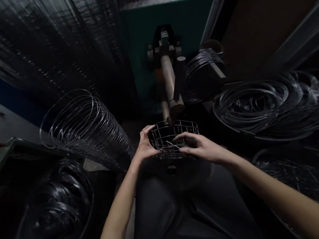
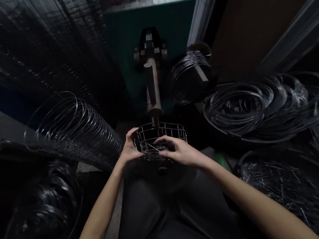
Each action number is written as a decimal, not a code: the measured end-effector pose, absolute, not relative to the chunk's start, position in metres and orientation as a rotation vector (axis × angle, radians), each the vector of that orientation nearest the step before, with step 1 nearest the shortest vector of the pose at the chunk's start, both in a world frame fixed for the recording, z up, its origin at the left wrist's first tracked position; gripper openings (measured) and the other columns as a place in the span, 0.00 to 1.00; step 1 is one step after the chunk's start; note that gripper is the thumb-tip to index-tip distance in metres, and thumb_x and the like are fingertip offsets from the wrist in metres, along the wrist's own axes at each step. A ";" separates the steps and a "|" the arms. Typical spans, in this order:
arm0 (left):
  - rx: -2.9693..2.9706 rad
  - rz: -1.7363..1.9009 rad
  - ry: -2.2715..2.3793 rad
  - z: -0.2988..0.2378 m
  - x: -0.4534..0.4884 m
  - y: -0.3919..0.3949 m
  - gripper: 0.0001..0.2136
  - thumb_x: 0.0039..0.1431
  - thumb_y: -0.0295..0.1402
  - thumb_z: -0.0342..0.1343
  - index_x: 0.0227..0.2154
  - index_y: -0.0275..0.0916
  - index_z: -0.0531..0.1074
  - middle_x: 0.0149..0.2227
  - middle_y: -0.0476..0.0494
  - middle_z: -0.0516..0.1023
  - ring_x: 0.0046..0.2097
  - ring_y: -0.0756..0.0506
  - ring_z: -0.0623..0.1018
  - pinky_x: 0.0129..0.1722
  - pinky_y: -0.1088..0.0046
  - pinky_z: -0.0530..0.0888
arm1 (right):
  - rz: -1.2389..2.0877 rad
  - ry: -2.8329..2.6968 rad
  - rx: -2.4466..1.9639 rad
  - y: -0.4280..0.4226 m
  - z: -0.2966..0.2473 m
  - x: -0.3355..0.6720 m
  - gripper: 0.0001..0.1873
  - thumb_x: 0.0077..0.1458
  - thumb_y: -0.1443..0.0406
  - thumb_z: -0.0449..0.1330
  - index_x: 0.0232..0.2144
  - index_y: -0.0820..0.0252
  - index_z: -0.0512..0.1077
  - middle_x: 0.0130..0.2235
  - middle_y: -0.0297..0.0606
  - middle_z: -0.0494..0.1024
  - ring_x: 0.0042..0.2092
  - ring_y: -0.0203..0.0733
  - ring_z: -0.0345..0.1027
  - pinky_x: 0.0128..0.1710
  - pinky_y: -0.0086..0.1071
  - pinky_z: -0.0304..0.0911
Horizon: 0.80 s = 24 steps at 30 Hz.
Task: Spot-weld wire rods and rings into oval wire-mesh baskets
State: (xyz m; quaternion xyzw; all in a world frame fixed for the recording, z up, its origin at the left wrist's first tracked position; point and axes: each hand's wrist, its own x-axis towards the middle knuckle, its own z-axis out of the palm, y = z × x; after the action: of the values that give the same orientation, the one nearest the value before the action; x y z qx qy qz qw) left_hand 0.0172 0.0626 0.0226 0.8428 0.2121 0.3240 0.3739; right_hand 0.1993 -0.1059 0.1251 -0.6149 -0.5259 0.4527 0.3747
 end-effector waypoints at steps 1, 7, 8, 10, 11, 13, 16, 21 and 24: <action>2.226 0.801 0.523 0.028 0.016 0.057 0.50 0.29 0.43 0.74 0.58 0.46 0.55 0.59 0.36 0.56 0.61 0.34 0.59 0.61 0.49 0.61 | 1.163 -1.401 -1.593 -0.099 0.127 0.198 0.17 0.52 0.59 0.61 0.43 0.60 0.74 0.36 0.36 0.79 0.36 0.39 0.72 0.36 0.32 0.66; 2.399 0.707 0.509 0.045 0.020 0.041 0.38 0.35 0.41 0.72 0.53 0.44 0.67 0.58 0.37 0.54 0.61 0.33 0.57 0.60 0.50 0.62 | 0.709 -1.714 -1.938 -0.084 0.121 0.197 0.10 0.56 0.64 0.58 0.37 0.58 0.78 0.37 0.37 0.82 0.40 0.43 0.75 0.42 0.32 0.66; 2.400 0.712 0.512 0.046 0.022 0.041 0.38 0.36 0.41 0.72 0.54 0.44 0.67 0.58 0.37 0.54 0.61 0.33 0.57 0.60 0.50 0.62 | 0.608 -1.805 -1.947 -0.086 0.119 0.196 0.12 0.58 0.63 0.57 0.40 0.58 0.78 0.40 0.38 0.82 0.42 0.43 0.75 0.44 0.32 0.66; 2.397 0.717 0.517 0.047 0.025 0.041 0.38 0.37 0.43 0.71 0.54 0.44 0.67 0.58 0.36 0.53 0.61 0.33 0.57 0.60 0.49 0.62 | 0.433 -1.971 -1.977 -0.093 0.116 0.193 0.17 0.60 0.61 0.55 0.49 0.60 0.74 0.47 0.42 0.79 0.45 0.46 0.75 0.44 0.33 0.67; 2.395 0.716 0.520 0.047 0.026 0.041 0.38 0.37 0.43 0.71 0.54 0.44 0.66 0.58 0.36 0.53 0.61 0.33 0.57 0.60 0.49 0.62 | 0.354 -2.049 -2.011 -0.096 0.114 0.192 0.20 0.60 0.61 0.55 0.53 0.61 0.71 0.49 0.43 0.77 0.46 0.47 0.74 0.42 0.34 0.67; 2.386 0.706 0.542 0.048 0.028 0.040 0.39 0.35 0.43 0.72 0.55 0.45 0.66 0.59 0.36 0.52 0.61 0.32 0.57 0.60 0.49 0.62 | 0.228 -2.183 -2.083 -0.101 0.111 0.192 0.21 0.61 0.63 0.54 0.56 0.59 0.67 0.51 0.43 0.76 0.43 0.46 0.75 0.36 0.33 0.68; 2.371 0.689 0.579 0.049 0.031 0.040 0.40 0.33 0.41 0.73 0.55 0.46 0.66 0.59 0.37 0.52 0.61 0.32 0.57 0.59 0.48 0.63 | 0.118 -2.300 -2.064 -0.103 0.109 0.195 0.18 0.62 0.65 0.51 0.53 0.54 0.70 0.48 0.38 0.79 0.39 0.42 0.76 0.30 0.29 0.65; 2.381 0.715 0.584 0.051 0.032 0.040 0.40 0.34 0.41 0.73 0.55 0.47 0.66 0.59 0.38 0.52 0.61 0.32 0.57 0.60 0.48 0.62 | -0.027 -2.337 -1.977 -0.100 0.105 0.202 0.18 0.63 0.64 0.50 0.53 0.54 0.70 0.49 0.39 0.78 0.35 0.39 0.76 0.26 0.28 0.61; 2.399 0.710 0.588 0.051 0.033 0.041 0.40 0.34 0.41 0.73 0.55 0.47 0.66 0.59 0.38 0.52 0.61 0.32 0.57 0.60 0.47 0.62 | -0.028 -2.336 -1.967 -0.100 0.102 0.203 0.18 0.63 0.64 0.49 0.53 0.54 0.70 0.49 0.39 0.78 0.35 0.39 0.75 0.25 0.28 0.60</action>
State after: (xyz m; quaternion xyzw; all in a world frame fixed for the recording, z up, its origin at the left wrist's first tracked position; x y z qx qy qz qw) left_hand 0.0332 0.0413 0.0507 0.8955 0.2195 0.2650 0.2821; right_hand 0.2031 -0.0997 0.1023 -0.6436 -0.7641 -0.0090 0.0437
